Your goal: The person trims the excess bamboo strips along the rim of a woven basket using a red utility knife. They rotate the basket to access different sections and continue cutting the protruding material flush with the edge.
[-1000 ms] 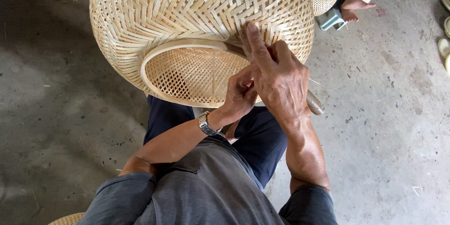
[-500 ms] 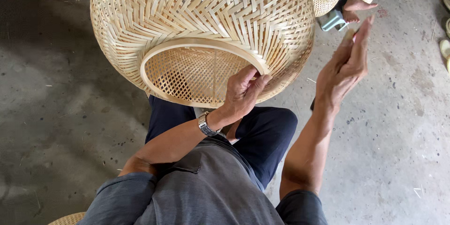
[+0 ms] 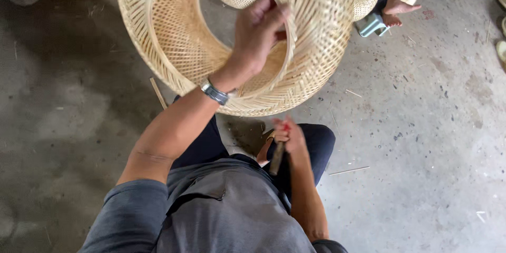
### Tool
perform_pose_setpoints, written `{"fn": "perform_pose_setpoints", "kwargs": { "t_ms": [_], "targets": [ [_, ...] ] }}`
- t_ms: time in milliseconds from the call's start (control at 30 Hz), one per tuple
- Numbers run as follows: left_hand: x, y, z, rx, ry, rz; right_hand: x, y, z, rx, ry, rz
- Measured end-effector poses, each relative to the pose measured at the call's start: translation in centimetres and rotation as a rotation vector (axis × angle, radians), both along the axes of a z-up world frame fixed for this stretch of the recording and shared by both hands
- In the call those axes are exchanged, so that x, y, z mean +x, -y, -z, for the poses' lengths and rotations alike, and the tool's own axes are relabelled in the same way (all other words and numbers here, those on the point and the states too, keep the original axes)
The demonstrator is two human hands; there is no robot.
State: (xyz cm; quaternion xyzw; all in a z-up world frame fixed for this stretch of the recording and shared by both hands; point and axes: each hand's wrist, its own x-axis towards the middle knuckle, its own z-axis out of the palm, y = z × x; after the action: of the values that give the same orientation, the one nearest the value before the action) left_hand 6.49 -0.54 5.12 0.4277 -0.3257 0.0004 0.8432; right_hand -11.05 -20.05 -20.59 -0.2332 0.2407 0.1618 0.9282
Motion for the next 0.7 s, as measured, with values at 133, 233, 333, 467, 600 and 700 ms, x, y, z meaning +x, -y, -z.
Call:
{"fn": "perform_pose_setpoints", "kwargs": {
  "t_ms": [133, 233, 333, 467, 600, 700],
  "targets": [
    [1.2, -2.5, -2.5, -0.155, -0.013, 0.337, 2.0, -4.6, 0.6, 0.266, 0.072, -0.090],
    [1.6, -5.1, -3.2, -0.247, -0.056, 0.479, 4.2, -5.6, -0.5, 0.510, 0.287, -0.109],
    [1.6, -8.4, -2.9, -0.243, -0.091, 0.548, 6.1, -5.7, -2.5, 0.622, 0.552, -0.036],
    [1.4, -12.7, -0.4, -0.212, -0.156, 0.626, 6.7, -4.3, -4.9, 0.386, 0.694, 0.131],
    [1.2, -17.0, 3.1, -0.145, -0.305, 0.711, 6.4, -1.8, -5.6, 0.126, 0.698, 0.210],
    [-0.6, -19.6, 4.8, -0.186, -0.355, 0.662, 5.5, 0.6, -4.3, -0.060, 0.646, 0.253]
  ]
}}
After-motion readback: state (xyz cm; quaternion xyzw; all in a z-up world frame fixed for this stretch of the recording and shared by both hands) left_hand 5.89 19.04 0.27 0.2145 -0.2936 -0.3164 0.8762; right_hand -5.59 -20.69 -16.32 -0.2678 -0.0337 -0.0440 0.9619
